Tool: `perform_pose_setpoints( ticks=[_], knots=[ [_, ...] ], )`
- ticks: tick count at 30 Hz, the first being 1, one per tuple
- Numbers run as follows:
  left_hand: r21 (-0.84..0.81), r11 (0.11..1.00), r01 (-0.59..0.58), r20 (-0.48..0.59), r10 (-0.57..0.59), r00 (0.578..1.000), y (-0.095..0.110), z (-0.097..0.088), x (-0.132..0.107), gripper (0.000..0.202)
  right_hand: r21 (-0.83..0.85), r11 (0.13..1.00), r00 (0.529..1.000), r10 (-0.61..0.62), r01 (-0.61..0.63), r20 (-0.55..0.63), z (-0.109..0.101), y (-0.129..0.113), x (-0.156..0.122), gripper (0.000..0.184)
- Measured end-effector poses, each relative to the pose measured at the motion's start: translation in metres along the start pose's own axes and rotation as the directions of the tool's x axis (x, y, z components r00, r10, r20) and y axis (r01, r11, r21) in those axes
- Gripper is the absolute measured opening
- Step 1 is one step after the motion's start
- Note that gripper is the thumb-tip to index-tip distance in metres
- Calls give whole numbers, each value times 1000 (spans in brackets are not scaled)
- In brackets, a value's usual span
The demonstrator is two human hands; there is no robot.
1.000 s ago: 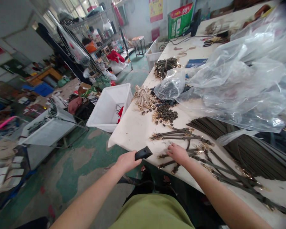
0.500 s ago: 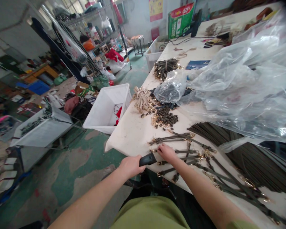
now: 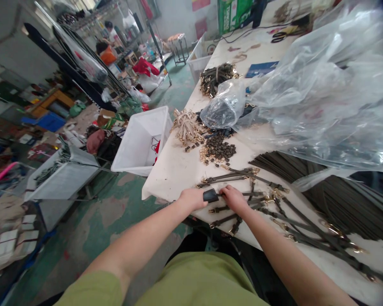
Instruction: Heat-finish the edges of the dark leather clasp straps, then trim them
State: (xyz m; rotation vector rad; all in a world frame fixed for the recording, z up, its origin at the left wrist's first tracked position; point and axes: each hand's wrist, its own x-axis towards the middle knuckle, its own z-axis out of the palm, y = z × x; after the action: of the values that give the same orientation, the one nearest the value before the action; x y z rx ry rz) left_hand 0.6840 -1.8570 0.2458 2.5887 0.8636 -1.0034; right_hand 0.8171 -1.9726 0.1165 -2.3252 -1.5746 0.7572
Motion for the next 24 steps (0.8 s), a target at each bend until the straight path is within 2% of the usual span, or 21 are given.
perform_pose_setpoints(
  ticks=[9, 14, 17, 20, 24],
  knots=[
    [26, 999, 22, -27, -22, 999, 0, 2, 1, 41, 8, 1000, 1000, -4, 4, 4, -1, 1, 0, 22],
    [32, 997, 70, -68, -68, 995, -29, 11, -34, 43, -50, 998, 1000, -27, 28, 12, -4, -2, -3, 17],
    [17, 998, 58, -92, -56, 994, -38, 20, -56, 41, -148, 983, 994, -106, 105, 3, -2, -6, -12, 16],
    [7, 999, 32, -59, -32, 998, -36, 26, -64, 40, -212, 965, 987, -158, 157, 13, 2, -10, -25, 17],
    [18, 999, 36, -74, -35, 997, -24, 29, -56, 41, -183, 974, 991, -126, 131, 42, 7, -11, -35, 15]
  ],
)
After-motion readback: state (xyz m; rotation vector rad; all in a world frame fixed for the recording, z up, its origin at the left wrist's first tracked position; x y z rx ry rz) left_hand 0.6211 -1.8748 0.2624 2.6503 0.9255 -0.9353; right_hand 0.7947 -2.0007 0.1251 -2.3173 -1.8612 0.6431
